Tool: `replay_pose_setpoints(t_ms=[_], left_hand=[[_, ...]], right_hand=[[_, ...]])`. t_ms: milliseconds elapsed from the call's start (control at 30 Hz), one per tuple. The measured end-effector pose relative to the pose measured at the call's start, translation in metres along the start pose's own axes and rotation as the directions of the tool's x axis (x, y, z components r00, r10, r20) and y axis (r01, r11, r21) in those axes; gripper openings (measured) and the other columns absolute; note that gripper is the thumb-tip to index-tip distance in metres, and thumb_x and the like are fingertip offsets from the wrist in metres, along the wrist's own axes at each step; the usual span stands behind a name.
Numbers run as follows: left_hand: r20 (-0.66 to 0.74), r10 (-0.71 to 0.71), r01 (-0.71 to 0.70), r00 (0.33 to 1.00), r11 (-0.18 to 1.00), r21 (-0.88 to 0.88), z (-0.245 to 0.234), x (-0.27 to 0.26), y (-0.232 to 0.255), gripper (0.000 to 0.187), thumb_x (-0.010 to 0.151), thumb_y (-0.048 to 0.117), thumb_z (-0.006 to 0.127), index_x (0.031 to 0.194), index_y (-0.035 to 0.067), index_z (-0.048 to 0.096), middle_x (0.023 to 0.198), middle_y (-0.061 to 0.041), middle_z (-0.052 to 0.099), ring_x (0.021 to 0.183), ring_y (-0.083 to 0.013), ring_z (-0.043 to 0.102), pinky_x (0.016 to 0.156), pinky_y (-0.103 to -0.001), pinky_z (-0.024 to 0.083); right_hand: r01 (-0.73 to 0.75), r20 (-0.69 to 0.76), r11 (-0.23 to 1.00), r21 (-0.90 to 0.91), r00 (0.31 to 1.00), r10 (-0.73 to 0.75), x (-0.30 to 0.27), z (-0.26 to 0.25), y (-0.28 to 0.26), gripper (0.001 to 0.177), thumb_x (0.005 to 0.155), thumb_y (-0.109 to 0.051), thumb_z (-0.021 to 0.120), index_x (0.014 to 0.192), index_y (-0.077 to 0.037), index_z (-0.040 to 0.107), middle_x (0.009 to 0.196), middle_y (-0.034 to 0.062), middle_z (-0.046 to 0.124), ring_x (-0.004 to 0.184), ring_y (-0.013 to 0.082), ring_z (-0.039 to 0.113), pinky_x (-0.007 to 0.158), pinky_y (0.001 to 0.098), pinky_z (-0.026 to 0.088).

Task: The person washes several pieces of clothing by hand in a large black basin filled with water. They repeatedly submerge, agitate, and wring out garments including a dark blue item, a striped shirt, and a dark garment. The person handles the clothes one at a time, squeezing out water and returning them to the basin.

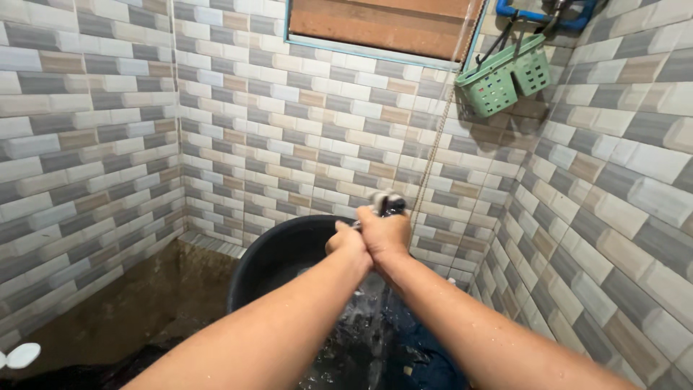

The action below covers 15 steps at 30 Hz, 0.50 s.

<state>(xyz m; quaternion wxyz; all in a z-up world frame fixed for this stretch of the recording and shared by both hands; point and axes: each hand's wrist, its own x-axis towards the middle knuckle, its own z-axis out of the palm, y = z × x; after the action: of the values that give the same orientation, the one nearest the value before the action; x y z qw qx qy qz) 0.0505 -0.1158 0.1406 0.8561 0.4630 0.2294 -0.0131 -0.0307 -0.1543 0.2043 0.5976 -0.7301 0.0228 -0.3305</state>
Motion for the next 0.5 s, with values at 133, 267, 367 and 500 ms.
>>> replay_pose_setpoints(t_ms=[133, 267, 367, 500], left_hand=[[0.884, -0.209, -0.155, 0.419, 0.942, 0.296, -0.026, 0.075, -0.025, 0.033, 0.102, 0.032, 0.056, 0.117, 0.002, 0.063, 0.123, -0.017, 0.068, 0.114, -0.0271, 0.065, 0.102, -0.045, 0.052], [0.922, -0.342, -0.355, 0.18, 0.852, 0.385, -0.04, 0.1, -0.035, 0.031, 0.098, 0.028, 0.054, 0.12, 0.009, 0.062, 0.129, -0.014, 0.065, 0.125, -0.024, 0.059, 0.113, -0.044, 0.045], [0.895, -0.379, -0.457, 0.234, 0.77, 0.445, -0.063, 0.08, -0.022, 0.035, 0.093, 0.03, 0.054, 0.122, 0.012, 0.062, 0.134, -0.013, 0.064, 0.131, -0.0216, 0.056, 0.119, -0.044, 0.041], [0.564, -0.493, 0.6, 0.663, 0.8, -0.006, -0.106, 0.028, 0.029, 0.049, 0.094, 0.046, 0.063, 0.126, 0.008, 0.063, 0.138, -0.018, 0.061, 0.134, -0.0357, 0.053, 0.118, -0.06, 0.034]], right_hand=[[0.394, 0.27, 0.886, -0.243, 0.905, -0.328, -0.044, -0.016, -0.04, 0.026, 0.067, -0.021, 0.077, 0.089, -0.007, 0.074, 0.081, 0.0134, 0.076, 0.076, 0.0276, 0.075, 0.07, 0.0382, 0.058], [0.597, 0.535, 0.773, -0.214, 0.734, -0.419, -0.06, -0.032, -0.054, 0.027, 0.069, -0.023, 0.078, 0.088, -0.006, 0.076, 0.083, 0.0145, 0.076, 0.079, 0.0299, 0.073, 0.071, 0.0374, 0.058], [0.536, 0.556, 0.84, -0.085, 0.725, -0.406, -0.059, -0.024, -0.039, 0.032, 0.071, -0.023, 0.077, 0.096, -0.005, 0.074, 0.087, 0.0112, 0.078, 0.081, 0.0237, 0.076, 0.075, 0.0346, 0.059], [0.208, 0.503, 0.968, 0.14, 0.827, -0.25, -0.054, 0.015, -0.002, 0.045, 0.076, -0.028, 0.078, 0.114, -0.006, 0.068, 0.103, 0.0093, 0.076, 0.092, 0.0194, 0.071, 0.083, 0.0333, 0.056]])
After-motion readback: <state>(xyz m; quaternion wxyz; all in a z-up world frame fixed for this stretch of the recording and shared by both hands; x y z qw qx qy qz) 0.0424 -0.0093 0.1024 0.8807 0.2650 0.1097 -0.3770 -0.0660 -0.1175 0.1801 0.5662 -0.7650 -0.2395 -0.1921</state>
